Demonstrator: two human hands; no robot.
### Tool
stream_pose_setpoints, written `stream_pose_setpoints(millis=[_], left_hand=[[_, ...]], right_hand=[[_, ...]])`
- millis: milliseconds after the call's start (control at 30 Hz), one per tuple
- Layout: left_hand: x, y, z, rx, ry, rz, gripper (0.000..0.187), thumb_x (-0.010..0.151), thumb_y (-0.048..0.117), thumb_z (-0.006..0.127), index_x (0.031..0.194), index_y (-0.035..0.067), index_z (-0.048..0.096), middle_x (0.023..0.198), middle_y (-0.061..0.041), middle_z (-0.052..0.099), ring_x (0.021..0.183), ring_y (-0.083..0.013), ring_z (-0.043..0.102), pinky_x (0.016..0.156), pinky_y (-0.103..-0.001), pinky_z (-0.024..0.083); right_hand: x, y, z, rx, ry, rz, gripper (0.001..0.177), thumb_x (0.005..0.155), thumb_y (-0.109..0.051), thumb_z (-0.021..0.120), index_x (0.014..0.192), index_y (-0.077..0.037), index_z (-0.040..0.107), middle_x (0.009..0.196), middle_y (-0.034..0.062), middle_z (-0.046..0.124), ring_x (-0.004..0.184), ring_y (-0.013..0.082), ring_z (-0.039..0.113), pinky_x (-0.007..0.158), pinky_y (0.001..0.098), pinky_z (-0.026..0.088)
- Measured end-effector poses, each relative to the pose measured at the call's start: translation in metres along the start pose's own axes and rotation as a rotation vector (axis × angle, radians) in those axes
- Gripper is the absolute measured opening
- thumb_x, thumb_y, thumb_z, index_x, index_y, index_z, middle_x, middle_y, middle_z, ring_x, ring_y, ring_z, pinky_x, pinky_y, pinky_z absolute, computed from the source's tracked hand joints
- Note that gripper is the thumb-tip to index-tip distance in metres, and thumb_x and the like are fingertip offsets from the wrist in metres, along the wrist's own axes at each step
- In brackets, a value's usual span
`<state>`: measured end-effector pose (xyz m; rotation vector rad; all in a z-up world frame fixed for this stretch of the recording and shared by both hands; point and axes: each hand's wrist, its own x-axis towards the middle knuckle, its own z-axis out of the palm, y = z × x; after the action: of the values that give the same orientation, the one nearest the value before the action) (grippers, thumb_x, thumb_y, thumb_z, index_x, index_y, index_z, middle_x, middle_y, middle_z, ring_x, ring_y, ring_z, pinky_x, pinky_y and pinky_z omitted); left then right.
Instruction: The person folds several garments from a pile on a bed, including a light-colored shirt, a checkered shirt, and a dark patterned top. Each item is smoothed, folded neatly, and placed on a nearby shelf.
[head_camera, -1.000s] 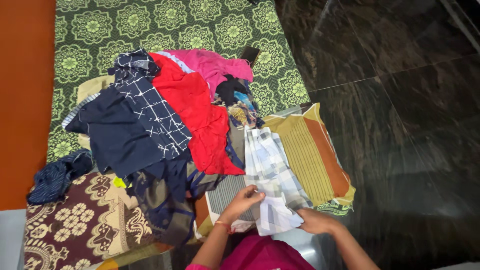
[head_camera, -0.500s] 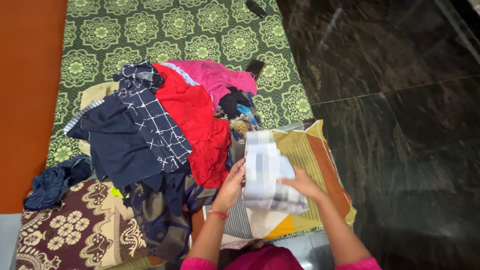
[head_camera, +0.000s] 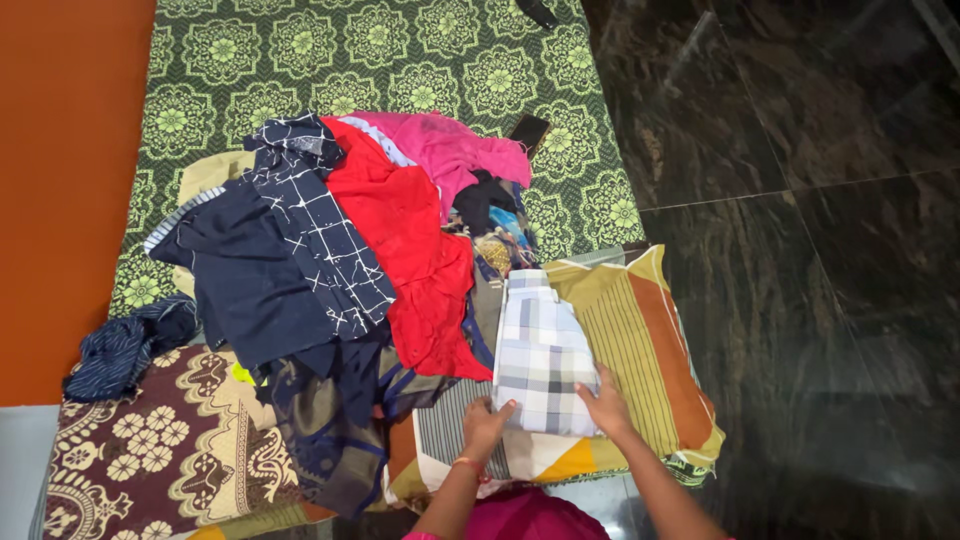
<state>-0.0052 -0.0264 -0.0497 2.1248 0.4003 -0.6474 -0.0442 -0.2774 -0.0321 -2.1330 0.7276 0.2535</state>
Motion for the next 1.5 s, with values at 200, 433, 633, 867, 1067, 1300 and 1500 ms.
stream_pose_setpoints(millis=[200,433,633,867,1067,1300,1500], left_hand=[[-0.006,0.004,0.007,0.057,-0.035,0.051,0.046,0.076,0.045,0.084,0.094,0.003,0.076,0.107,-0.022,0.067,0.104,-0.0314,0.058,0.091,-0.039,0.048],[0.009,0.0,-0.006,-0.566,-0.202,0.008,0.023,0.071,0.007,0.074,0.092,0.005,0.065,0.083,-0.004,0.068,0.078,-0.0169,0.064,0.07,-0.031,0.052],[0.009,-0.032,-0.049,-0.907,-0.005,0.007,0.029,0.075,0.002,0.073,0.102,-0.003,0.065,0.09,-0.009,0.065,0.079,-0.0192,0.061,0.07,-0.031,0.049],[-0.033,-0.039,-0.032,-0.696,0.257,-0.183,0.066,0.077,0.01,0.084,0.126,-0.004,0.043,0.109,-0.015,0.067,0.096,-0.0226,0.067,0.086,-0.032,0.054],[-0.084,-0.028,-0.009,-0.735,-0.273,-0.468,0.054,0.084,0.019,0.071,0.134,0.008,0.054,0.117,-0.01,0.07,0.102,-0.0297,0.066,0.086,-0.044,0.051],[-0.065,-0.013,-0.004,-1.054,-0.129,-0.161,0.048,0.084,0.013,0.068,0.128,-0.006,0.063,0.119,-0.014,0.073,0.105,-0.0262,0.069,0.094,-0.037,0.052],[-0.065,-0.03,-0.056,-1.004,-0.174,0.039,0.048,0.082,0.008,0.07,0.127,-0.005,0.063,0.116,-0.014,0.073,0.104,-0.0248,0.069,0.095,-0.036,0.053]], right_hand=[[0.001,-0.001,-0.014,0.517,-0.188,0.255,0.079,0.082,-0.021,0.08,0.146,0.002,0.04,0.135,0.0219,0.063,0.121,0.0305,0.065,0.1,0.0399,0.053],[-0.013,-0.018,-0.026,0.77,-0.305,0.35,0.068,0.08,-0.016,0.078,0.139,0.007,0.054,0.124,0.0232,0.071,0.108,0.0318,0.07,0.09,0.0427,0.059],[-0.063,-0.012,-0.007,0.582,-0.552,0.309,0.074,0.081,-0.023,0.078,0.144,-0.005,0.044,0.129,0.0119,0.069,0.112,0.0221,0.069,0.094,0.0402,0.059],[-0.056,0.002,0.029,0.336,-0.123,0.115,0.069,0.087,-0.028,0.079,0.142,0.001,0.048,0.115,0.0152,0.07,0.105,0.0227,0.069,0.093,0.0359,0.053],[-0.038,-0.005,0.033,0.2,-0.127,-0.014,0.049,0.094,-0.023,0.066,0.137,-0.001,0.059,0.105,0.0151,0.077,0.094,0.0243,0.074,0.087,0.0359,0.057],[-0.054,-0.005,0.031,0.496,-0.147,0.077,0.055,0.097,-0.021,0.064,0.144,-0.001,0.045,0.118,0.0175,0.07,0.1,0.0247,0.071,0.089,0.0391,0.057],[-0.052,-0.002,0.03,0.519,-0.04,0.167,0.062,0.095,-0.026,0.058,0.151,-0.005,0.039,0.125,0.0175,0.065,0.097,0.0245,0.071,0.082,0.043,0.059]])
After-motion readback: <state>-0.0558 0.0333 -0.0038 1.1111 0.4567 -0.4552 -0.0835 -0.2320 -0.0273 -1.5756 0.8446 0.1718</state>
